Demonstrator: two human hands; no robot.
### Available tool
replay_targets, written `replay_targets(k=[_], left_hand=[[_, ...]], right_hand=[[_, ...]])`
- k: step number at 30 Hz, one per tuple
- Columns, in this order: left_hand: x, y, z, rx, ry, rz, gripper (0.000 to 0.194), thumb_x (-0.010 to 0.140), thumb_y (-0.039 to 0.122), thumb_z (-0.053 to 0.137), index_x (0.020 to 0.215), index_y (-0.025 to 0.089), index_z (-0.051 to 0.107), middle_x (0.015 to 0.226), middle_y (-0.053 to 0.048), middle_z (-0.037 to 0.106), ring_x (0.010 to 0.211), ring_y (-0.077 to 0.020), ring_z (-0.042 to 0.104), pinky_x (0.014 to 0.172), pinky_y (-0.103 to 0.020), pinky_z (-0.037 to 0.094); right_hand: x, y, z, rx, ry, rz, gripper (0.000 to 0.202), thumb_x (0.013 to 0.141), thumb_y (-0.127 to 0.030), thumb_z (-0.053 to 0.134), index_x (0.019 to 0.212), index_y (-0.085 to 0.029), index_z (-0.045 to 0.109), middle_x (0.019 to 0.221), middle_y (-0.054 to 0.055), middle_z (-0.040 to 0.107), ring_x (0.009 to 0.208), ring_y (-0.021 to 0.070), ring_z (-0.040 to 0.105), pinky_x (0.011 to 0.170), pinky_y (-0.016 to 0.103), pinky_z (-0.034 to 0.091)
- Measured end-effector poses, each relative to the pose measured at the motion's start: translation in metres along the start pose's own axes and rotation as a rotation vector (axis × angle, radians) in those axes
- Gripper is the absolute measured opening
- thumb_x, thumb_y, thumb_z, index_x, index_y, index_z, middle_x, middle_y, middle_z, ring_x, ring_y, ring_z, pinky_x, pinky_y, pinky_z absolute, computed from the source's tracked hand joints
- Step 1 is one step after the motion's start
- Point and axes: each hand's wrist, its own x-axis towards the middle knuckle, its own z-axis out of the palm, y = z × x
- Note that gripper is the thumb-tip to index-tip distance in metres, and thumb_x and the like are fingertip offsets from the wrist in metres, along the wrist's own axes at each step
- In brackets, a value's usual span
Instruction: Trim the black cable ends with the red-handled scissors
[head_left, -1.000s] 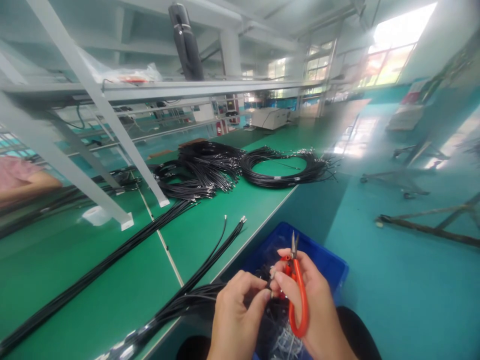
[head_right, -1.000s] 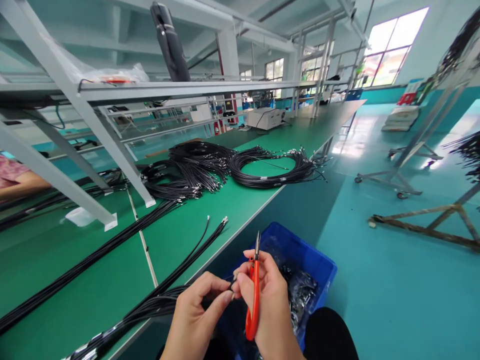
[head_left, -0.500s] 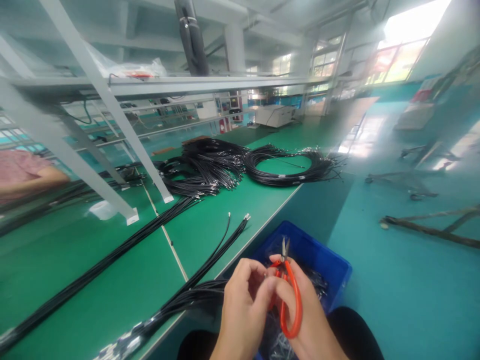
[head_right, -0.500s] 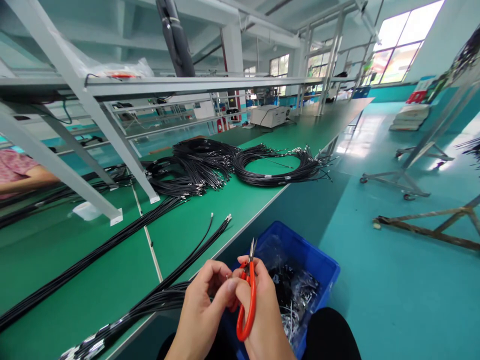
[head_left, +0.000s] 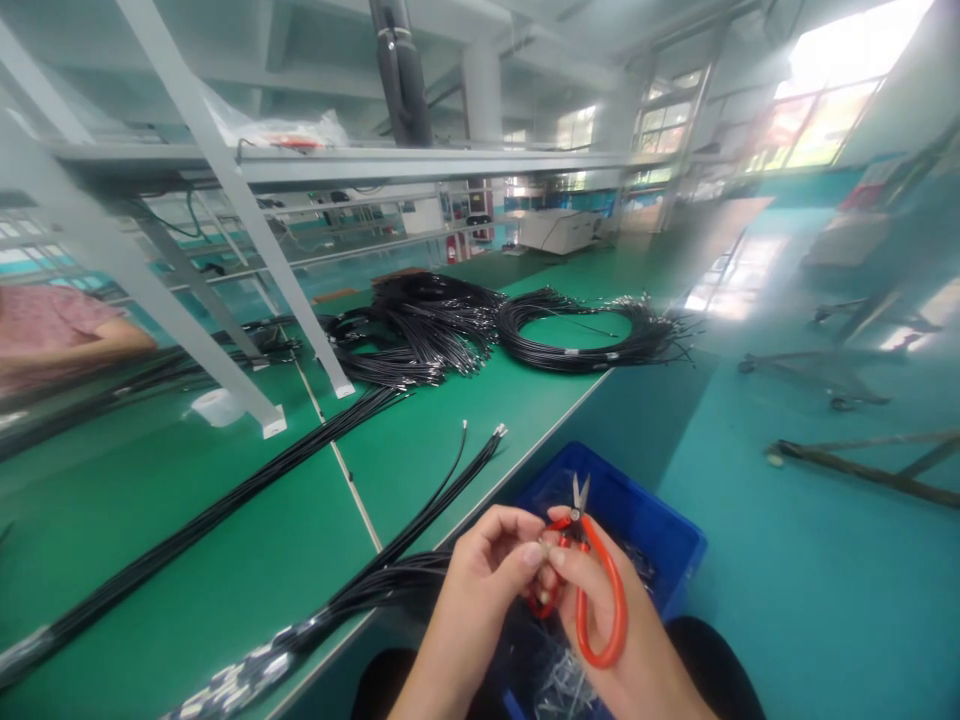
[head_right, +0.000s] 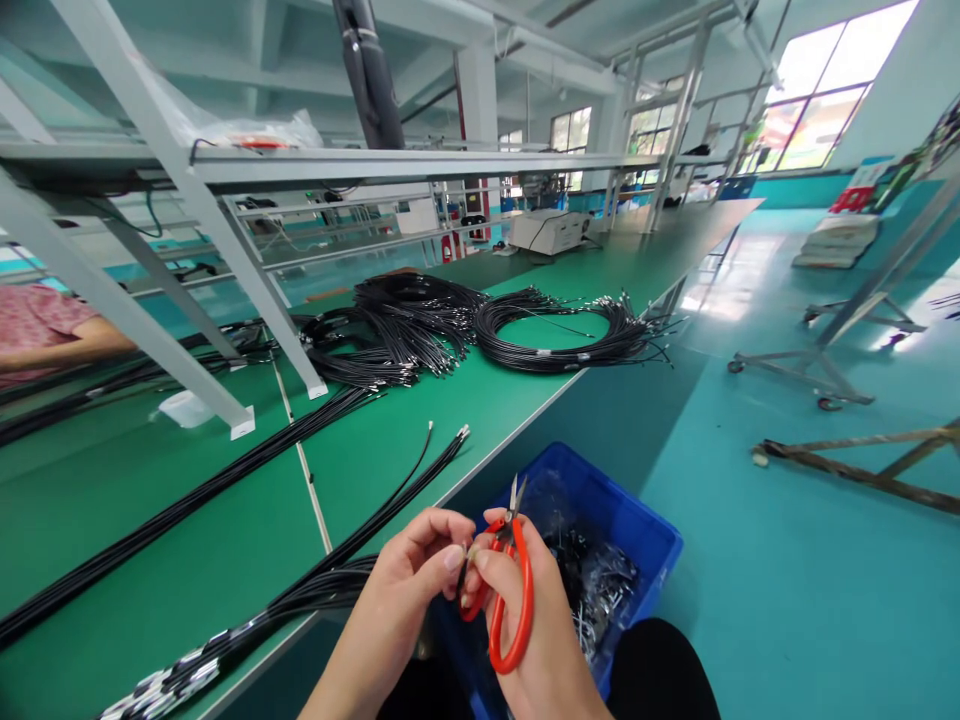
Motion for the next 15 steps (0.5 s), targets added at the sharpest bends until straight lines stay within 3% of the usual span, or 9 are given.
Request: replay_targets(k=[3,5,8,11,15], left_hand=[[0.002,-0.001,-0.004,0.036,-0.006,0.027,0.016,0.074,0.026,0.063,0.068,0.015,0.055,0.061,0.000,0.057,0.052,-0.0100,0.050,0.052,-0.021,0.040],[0.002,-0.001,-0.008,0.138,0.061,0.068,0.014,0.076,0.027,0.061,0.070,0.015,0.056,0.065,0.001,0.056,0.054,-0.0110,0.052,0.055,-0.023,0.044],[-0.002,0.002,-0.012,0.515,0.191,0.259,0.009,0.080,0.023,0.054,0.084,0.018,0.060,0.076,-0.002,0.059,0.064,-0.0146,0.057,0.063,-0.026,0.048],[-0.006,0.004,-0.012,0.933,0.175,0.492,0.021,0.081,0.017,0.050,0.094,0.023,0.066,0.096,-0.007,0.061,0.076,-0.0170,0.061,0.069,-0.026,0.049],[-0.005,0.003,-0.013,1.197,0.189,0.585,0.021,0.082,0.017,0.051,0.085,0.025,0.070,0.100,-0.009,0.063,0.078,-0.0183,0.063,0.067,-0.025,0.048]], right_hand=[[0.001,-0.004,0.001,0.045,0.002,0.005,0.018,0.080,-0.013,0.058,0.096,-0.020,0.055,0.070,-0.001,0.061,0.059,0.0124,0.054,0.057,0.025,0.043],[0.002,-0.005,0.003,0.079,0.040,0.016,0.018,0.079,-0.010,0.059,0.093,-0.021,0.055,0.072,0.000,0.063,0.059,0.0120,0.055,0.057,0.024,0.044],[0.005,-0.006,0.004,0.099,0.080,0.027,0.018,0.078,-0.010,0.061,0.092,-0.021,0.056,0.072,0.000,0.064,0.060,0.0124,0.056,0.057,0.024,0.045],[0.006,-0.006,0.006,0.103,0.077,0.034,0.017,0.079,-0.012,0.061,0.093,-0.020,0.056,0.068,0.000,0.063,0.059,0.0128,0.056,0.056,0.024,0.044],[0.004,-0.008,0.009,0.120,0.070,0.037,0.017,0.078,-0.011,0.061,0.091,-0.020,0.056,0.068,0.001,0.064,0.059,0.0132,0.056,0.053,0.024,0.043]])
